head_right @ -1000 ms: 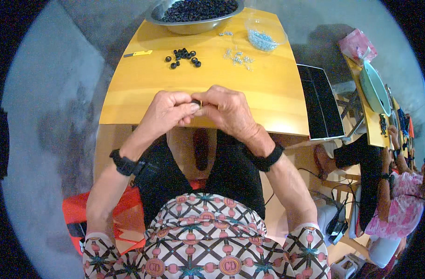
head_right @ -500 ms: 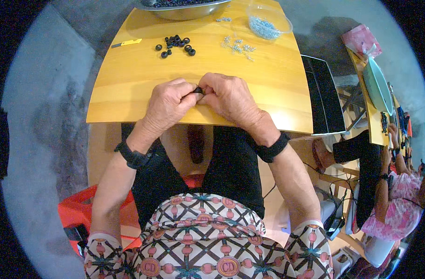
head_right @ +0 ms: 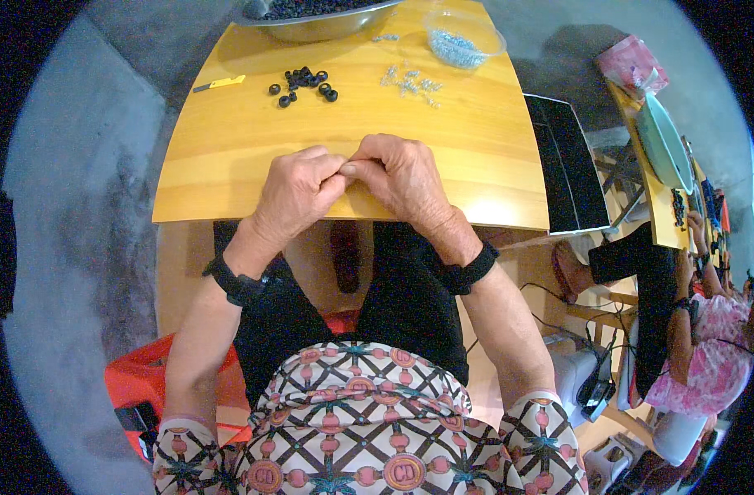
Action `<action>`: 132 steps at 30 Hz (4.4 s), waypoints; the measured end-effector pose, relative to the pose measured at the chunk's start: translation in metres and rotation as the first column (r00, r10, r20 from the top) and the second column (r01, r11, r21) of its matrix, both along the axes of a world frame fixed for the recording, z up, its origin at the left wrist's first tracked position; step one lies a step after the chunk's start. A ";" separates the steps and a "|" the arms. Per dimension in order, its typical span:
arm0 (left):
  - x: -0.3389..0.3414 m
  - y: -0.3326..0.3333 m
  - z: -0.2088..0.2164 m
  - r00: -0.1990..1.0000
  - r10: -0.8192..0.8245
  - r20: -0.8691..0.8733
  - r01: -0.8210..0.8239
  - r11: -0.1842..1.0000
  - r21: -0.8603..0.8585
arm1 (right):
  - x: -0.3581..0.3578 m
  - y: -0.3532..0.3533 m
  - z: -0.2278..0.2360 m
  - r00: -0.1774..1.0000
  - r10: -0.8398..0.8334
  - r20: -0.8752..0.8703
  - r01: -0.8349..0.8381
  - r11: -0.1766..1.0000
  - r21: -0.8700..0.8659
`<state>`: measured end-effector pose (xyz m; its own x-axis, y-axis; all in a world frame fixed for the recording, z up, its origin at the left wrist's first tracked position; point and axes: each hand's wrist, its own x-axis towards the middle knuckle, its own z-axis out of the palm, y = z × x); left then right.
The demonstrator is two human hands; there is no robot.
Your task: The recorder is manually inserting small white plastic components into black rubber ring plugs at a workspace.
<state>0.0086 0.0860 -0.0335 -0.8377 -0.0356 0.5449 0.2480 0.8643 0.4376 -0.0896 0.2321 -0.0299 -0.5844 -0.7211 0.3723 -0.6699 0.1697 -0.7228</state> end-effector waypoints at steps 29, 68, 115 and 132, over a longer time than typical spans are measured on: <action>-0.002 0.012 -0.002 0.987 0.135 0.081 -0.149 0.969 0.199 | -0.022 -0.008 0.004 0.970 0.141 0.200 -0.165 0.980 0.109; 0.077 0.025 0.038 0.804 -0.418 0.423 -0.294 0.340 0.894 | 0.073 0.048 0.010 0.982 0.177 0.073 -0.158 0.965 -0.207; -0.041 -0.072 -0.005 0.853 0.517 0.075 -0.512 0.797 0.321 | -0.181 0.308 -0.126 0.228 -0.310 0.923 0.834 0.552 -0.020; -0.043 -0.074 -0.006 0.857 0.515 0.032 -0.514 0.848 0.130 | -0.114 0.165 0.035 0.776 -0.339 0.531 0.466 0.877 -0.120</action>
